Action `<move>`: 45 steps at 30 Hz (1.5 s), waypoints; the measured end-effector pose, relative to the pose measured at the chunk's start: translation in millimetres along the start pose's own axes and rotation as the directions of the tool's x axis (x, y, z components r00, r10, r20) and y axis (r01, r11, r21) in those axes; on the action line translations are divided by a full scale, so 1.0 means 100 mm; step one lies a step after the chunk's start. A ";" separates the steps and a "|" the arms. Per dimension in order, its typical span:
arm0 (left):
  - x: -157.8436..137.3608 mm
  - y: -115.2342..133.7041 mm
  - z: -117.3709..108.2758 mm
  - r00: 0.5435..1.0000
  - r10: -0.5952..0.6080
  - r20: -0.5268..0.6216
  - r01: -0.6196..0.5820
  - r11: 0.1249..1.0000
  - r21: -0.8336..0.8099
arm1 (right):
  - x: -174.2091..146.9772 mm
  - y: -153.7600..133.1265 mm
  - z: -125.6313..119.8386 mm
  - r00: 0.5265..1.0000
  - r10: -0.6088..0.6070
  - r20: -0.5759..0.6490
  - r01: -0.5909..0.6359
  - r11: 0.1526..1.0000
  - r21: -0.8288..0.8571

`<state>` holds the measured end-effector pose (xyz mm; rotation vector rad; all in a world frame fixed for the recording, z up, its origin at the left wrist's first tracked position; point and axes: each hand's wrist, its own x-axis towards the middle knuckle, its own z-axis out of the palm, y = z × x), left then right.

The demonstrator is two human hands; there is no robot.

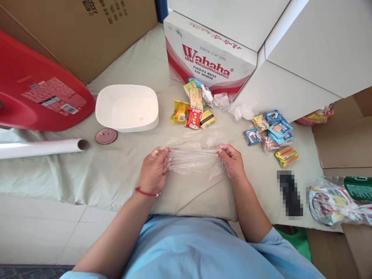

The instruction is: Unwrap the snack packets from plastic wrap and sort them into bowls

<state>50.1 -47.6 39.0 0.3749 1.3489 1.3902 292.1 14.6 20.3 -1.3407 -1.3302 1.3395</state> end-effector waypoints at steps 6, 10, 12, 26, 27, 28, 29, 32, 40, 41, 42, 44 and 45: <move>-0.03 0.20 -0.41 0.841 0.452 -0.296 -0.258 0.817 0.516 | 0.06 0.03 -0.04 0.999 0.044 0.003 -0.044 0.999 0.017; -0.25 0.49 -0.28 0.634 0.760 0.144 -0.551 0.313 0.774 | 0.04 0.04 -0.04 0.998 0.009 0.060 -0.010 1.000 0.013; -0.20 0.52 -0.11 0.580 0.616 0.533 -0.754 0.158 0.638 | 0.04 0.03 -0.05 0.995 0.021 0.098 -0.021 1.000 0.000; 0.28 -0.16 -0.04 0.767 0.232 0.599 -0.554 -0.232 0.800 | -0.33 0.11 -0.65 0.985 0.091 -0.150 -0.139 0.926 -0.350; 0.24 -0.16 -0.07 0.772 0.237 0.589 -0.545 -0.230 0.806 | -0.38 0.10 -0.69 0.978 0.048 -0.203 -0.130 0.902 -0.411; 0.21 -0.17 -0.09 0.775 0.239 0.585 -0.541 -0.228 0.809 | -0.42 0.08 -0.71 0.967 -0.019 -0.252 -0.108 0.871 -0.479; 0.17 -0.19 -0.10 0.773 0.239 0.588 -0.544 -0.228 0.808 | -0.46 0.04 -0.70 0.954 -0.106 -0.281 -0.069 0.835 -0.546; 0.08 -0.25 -0.12 0.741 0.214 0.637 -0.594 -0.234 0.770 | -0.48 -0.12 -0.52 0.924 -0.360 -0.125 0.178 0.697 -0.694; 0.05 -0.22 -0.25 0.745 0.250 0.618 -0.571 -0.239 0.785 | -0.20 0.03 -0.36 0.865 -0.270 0.423 0.502 0.442 -0.743; 0.06 -0.21 -0.26 0.744 0.247 0.621 -0.573 -0.242 0.783 | -0.15 0.02 -0.40 0.874 -0.270 0.404 0.486 0.451 -0.749; 0.07 -0.21 -0.27 0.741 0.244 0.625 -0.576 -0.247 0.779 | -0.09 -0.01 -0.43 0.884 -0.281 0.374 0.467 0.463 -0.753; 0.08 -0.21 -0.28 0.739 0.245 0.628 -0.576 -0.257 0.776 | 0.06 -0.16 -0.38 0.898 -0.329 0.293 0.427 0.487 -0.762; 0.08 -0.21 -0.28 0.737 0.246 0.629 -0.575 -0.261 0.775 | 0.16 -0.27 -0.29 0.899 -0.352 0.260 0.414 0.493 -0.766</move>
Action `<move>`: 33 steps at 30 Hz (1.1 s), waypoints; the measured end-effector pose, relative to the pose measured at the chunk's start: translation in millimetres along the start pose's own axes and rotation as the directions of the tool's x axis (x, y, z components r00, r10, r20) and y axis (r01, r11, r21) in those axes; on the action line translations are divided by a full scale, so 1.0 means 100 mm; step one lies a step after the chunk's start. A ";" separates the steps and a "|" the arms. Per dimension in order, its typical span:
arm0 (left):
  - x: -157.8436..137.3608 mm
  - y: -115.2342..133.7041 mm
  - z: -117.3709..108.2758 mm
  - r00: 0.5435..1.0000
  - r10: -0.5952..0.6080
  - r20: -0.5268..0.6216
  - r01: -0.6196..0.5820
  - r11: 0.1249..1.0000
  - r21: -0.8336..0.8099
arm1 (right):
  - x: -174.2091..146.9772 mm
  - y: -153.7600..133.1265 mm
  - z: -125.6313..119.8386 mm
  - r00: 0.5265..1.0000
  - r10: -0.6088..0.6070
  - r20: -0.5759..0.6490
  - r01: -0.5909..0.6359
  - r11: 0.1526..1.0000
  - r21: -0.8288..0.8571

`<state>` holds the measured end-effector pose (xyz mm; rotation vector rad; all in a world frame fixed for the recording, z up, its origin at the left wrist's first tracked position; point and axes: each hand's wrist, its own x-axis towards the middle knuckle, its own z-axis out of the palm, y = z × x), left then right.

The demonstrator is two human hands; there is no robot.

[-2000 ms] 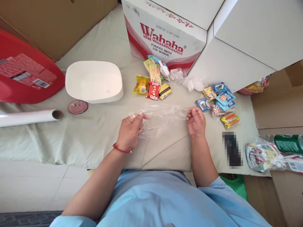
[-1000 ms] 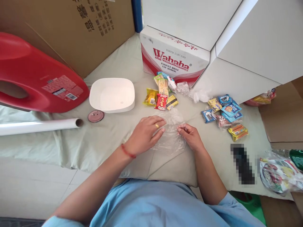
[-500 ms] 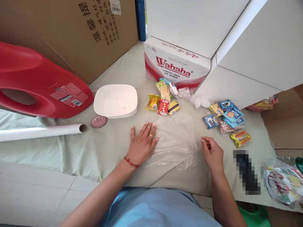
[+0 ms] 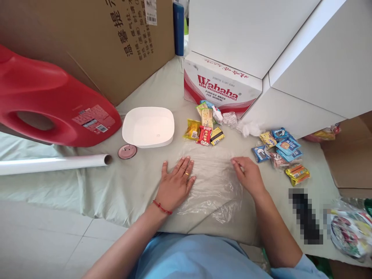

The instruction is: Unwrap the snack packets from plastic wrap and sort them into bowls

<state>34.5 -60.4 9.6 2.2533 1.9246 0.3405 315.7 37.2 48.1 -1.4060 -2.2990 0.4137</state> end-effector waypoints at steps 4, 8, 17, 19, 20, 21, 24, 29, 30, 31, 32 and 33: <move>-0.01 0.01 0.00 1.000 0.006 0.003 -0.006 1.000 0.004 | 0.77 -0.57 0.11 0.997 0.059 0.055 -0.054 0.994 -0.091; 0.00 0.02 -0.02 1.000 0.002 -0.002 -0.002 1.000 -0.003 | 1.41 -1.15 0.47 0.983 0.106 0.148 -0.060 0.956 -0.286; -0.01 0.00 0.00 1.000 0.001 -0.018 -0.002 0.999 -0.034 | 1.71 -1.37 0.61 0.979 0.000 0.206 0.073 0.934 -0.350; -0.01 0.00 0.01 1.000 0.006 -0.021 -0.007 0.999 -0.042 | 1.58 -1.28 0.35 0.987 -0.057 0.153 0.097 0.958 -0.271; -0.01 0.01 0.01 1.000 0.008 -0.024 -0.009 0.999 -0.048 | 1.48 -1.21 0.20 0.986 -0.114 0.125 0.139 0.966 -0.218; -0.01 0.01 0.02 1.000 0.007 -0.030 -0.008 0.999 -0.052 | 1.37 -1.14 0.05 0.978 -0.182 0.098 0.196 0.967 -0.161; -0.02 0.02 0.04 0.999 -0.012 -0.053 0.009 0.998 -0.062 | 0.95 -0.89 -0.29 0.938 -0.332 0.096 0.335 0.942 -0.018; -0.02 0.03 0.04 0.999 -0.024 -0.040 0.021 0.996 -0.087 | 0.31 -0.58 -0.21 0.905 -0.287 0.313 0.321 0.945 -0.061; -0.01 0.03 0.04 0.999 -0.026 -0.037 0.022 0.996 -0.091 | 0.23 -0.54 -0.13 0.894 -0.275 0.353 0.324 0.942 -0.087; -0.01 0.03 0.04 0.999 -0.027 -0.037 0.024 0.995 -0.095 | 0.16 -0.52 -0.04 0.887 -0.270 0.375 0.332 0.937 -0.111; -0.01 0.03 0.04 0.999 -0.029 -0.039 0.025 0.995 -0.097 | 0.11 -0.51 0.04 0.885 -0.270 0.378 0.340 0.931 -0.133; -0.01 0.03 0.04 0.999 -0.030 -0.040 0.026 0.995 -0.098 | 0.06 -0.51 0.12 0.889 -0.271 0.368 0.345 0.926 -0.152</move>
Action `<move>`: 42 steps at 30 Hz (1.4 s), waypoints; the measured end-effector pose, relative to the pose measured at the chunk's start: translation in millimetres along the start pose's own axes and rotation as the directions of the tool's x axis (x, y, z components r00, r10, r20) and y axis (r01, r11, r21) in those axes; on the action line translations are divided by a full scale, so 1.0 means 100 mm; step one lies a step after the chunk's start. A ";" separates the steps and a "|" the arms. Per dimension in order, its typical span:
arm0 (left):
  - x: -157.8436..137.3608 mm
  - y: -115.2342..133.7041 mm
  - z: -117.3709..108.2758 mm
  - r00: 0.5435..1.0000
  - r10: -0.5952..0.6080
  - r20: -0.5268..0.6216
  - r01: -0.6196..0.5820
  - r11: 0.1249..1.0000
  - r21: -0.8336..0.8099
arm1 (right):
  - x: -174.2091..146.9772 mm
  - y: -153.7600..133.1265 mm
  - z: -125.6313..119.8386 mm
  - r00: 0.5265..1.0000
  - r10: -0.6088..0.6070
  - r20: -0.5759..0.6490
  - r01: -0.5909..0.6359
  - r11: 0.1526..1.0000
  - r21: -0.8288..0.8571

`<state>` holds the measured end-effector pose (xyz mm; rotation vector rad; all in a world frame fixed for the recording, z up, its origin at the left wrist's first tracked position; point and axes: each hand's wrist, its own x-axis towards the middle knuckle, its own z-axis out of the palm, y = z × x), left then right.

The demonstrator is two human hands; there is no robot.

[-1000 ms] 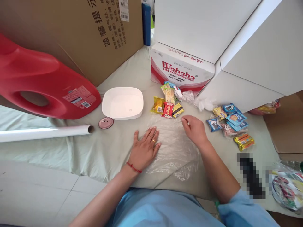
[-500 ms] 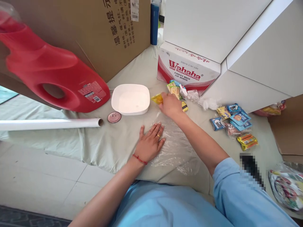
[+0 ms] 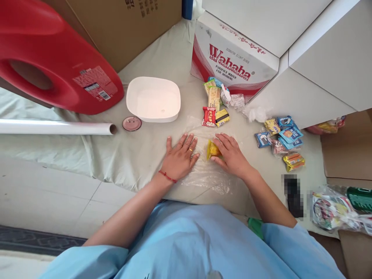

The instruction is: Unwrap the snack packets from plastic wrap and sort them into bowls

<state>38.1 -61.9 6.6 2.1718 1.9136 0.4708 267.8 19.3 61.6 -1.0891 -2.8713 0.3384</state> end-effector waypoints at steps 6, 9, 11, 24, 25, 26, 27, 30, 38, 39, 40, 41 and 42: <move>0.00 0.01 -0.01 1.000 -0.003 0.002 0.003 1.000 0.013 | -0.02 -0.10 0.28 0.996 0.091 -0.007 -0.090 0.995 0.045; 0.01 0.02 -0.02 1.000 -0.008 0.004 0.008 1.000 0.019 | -0.04 -0.07 0.28 0.992 0.119 -0.040 -0.114 0.986 0.121; 0.01 0.02 -0.02 1.000 -0.011 0.004 0.011 1.000 0.024 | -0.07 -0.03 0.27 0.993 0.119 -0.022 -0.116 0.986 0.124; 0.01 0.03 0.00 0.999 -0.034 0.015 0.033 0.999 0.041 | -0.15 0.11 0.29 0.963 0.180 -0.199 -0.147 0.974 0.173; 0.01 0.03 0.01 0.999 -0.035 0.015 0.034 0.999 0.039 | -0.15 0.08 0.30 0.956 0.187 -0.227 -0.147 0.972 0.183; 0.01 0.03 0.01 0.999 -0.035 0.014 0.035 0.999 0.036 | -0.15 0.04 0.31 0.953 0.191 -0.235 -0.148 0.971 0.188; 0.02 0.02 0.02 0.999 -0.035 0.012 0.034 0.999 0.034 | -0.15 0.00 0.33 0.956 0.192 -0.220 -0.151 0.970 0.188; 0.02 0.00 0.03 0.999 -0.031 0.019 0.030 0.999 0.028 | -0.14 -0.11 0.39 0.975 0.199 -0.104 -0.178 0.967 0.182; -0.25 -0.23 -0.27 0.986 0.120 -0.117 -0.137 0.979 -0.151 | -0.78 -0.08 0.19 0.972 0.028 -0.233 0.064 0.924 0.377; -0.32 -0.26 -0.33 0.972 0.211 -0.105 -0.227 0.955 -0.188 | -0.91 -0.09 0.20 0.980 -0.018 -0.198 0.095 0.917 0.387; -0.39 -0.30 -0.37 0.953 0.298 -0.051 -0.302 0.925 -0.231 | -1.02 -0.10 0.24 0.986 -0.054 -0.158 0.112 0.916 0.385; -0.45 -0.34 -0.41 0.930 0.368 0.022 -0.349 0.898 -0.268 | -1.12 -0.11 0.29 0.989 -0.072 -0.128 0.116 0.919 0.376; -0.50 -0.38 -0.43 0.904 0.415 0.102 -0.370 0.880 -0.296 | -1.19 -0.12 0.35 0.991 -0.070 -0.117 0.108 0.925 0.364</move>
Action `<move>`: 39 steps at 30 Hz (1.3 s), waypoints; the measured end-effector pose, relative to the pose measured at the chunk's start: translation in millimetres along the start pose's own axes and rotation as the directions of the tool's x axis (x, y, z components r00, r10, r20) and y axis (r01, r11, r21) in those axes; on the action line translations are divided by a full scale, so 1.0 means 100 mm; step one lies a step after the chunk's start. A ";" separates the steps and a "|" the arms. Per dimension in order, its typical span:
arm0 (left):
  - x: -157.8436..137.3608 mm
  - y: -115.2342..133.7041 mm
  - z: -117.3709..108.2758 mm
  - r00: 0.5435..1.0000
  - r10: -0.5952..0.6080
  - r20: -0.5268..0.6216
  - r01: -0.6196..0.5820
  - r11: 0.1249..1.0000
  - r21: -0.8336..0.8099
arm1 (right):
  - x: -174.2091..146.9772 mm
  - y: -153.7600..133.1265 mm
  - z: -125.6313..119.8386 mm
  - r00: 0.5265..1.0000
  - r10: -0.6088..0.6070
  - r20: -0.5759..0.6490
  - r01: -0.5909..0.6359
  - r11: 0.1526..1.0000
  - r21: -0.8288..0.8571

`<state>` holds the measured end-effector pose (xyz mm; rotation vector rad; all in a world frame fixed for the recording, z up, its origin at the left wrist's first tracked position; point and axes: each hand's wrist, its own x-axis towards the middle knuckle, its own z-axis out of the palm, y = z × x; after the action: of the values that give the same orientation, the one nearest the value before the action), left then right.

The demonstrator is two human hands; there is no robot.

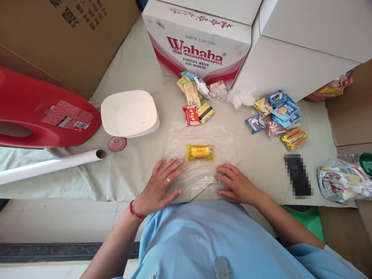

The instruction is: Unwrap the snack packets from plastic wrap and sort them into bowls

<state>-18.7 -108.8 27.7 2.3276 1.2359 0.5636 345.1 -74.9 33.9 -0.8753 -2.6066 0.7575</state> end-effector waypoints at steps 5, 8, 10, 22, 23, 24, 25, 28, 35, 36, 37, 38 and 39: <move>-0.12 -0.15 -0.11 0.984 -0.083 0.160 0.098 0.991 -0.087 | -0.03 0.06 0.06 0.995 0.044 -0.090 -0.037 0.996 0.081; 0.07 -0.28 -0.27 0.965 -0.238 0.113 0.258 0.943 -0.211 | 0.19 0.13 -0.17 0.994 0.089 -0.057 -0.074 0.969 0.235; 0.31 -0.39 -0.37 0.922 -0.373 0.105 0.387 0.887 -0.251 | 0.38 0.19 -0.35 0.981 0.191 -0.035 -0.173 0.941 0.290; 0.71 0.02 -0.43 0.581 -0.323 -0.746 0.562 0.823 0.081 | 1.00 0.43 -0.85 0.829 0.556 -0.061 -0.543 0.773 -0.328; 0.67 0.17 -0.37 0.639 -0.261 -0.724 0.482 0.869 0.112 | 1.06 0.44 -0.86 0.855 0.515 -0.065 -0.508 0.805 -0.307; 0.65 0.31 -0.29 0.725 -0.188 -0.662 0.365 0.921 0.139 | 1.14 0.46 -0.86 0.881 0.469 -0.056 -0.464 0.839 -0.284; 0.66 0.42 -0.21 0.814 -0.130 -0.566 0.248 0.959 0.137 | 1.23 0.48 -0.83 0.905 0.424 -0.042 -0.419 0.869 -0.264; 0.82 0.56 0.07 0.947 -0.111 -0.303 0.162 0.976 0.146 | 1.56 0.53 -0.65 0.941 0.339 0.001 -0.328 0.912 -0.248; 1.02 0.42 0.39 0.968 -0.202 -0.147 0.241 0.910 0.336 | 1.99 0.62 -0.34 0.888 0.455 0.075 -0.423 0.868 -0.259; 1.00 0.42 0.39 0.969 -0.200 -0.145 0.239 0.908 0.345 | 2.00 0.63 -0.35 0.876 0.471 0.106 -0.443 0.871 -0.213; 0.98 0.42 0.40 0.970 -0.199 -0.142 0.237 0.906 0.351 | 2.00 0.63 -0.38 0.870 0.475 0.132 -0.453 0.876 -0.163; 0.97 0.43 0.40 0.971 -0.198 -0.137 0.235 0.905 0.355 | 1.99 0.62 -0.42 0.873 0.465 0.145 -0.452 0.885 -0.111; 0.96 0.44 0.40 0.971 -0.198 -0.133 0.233 0.905 0.356 | 1.96 0.60 -0.46 0.886 0.440 0.147 -0.437 0.898 -0.055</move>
<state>81.4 -56.9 33.4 2.4332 1.7498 0.3933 241.1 106.3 57.4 -1.5014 -2.5754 0.9456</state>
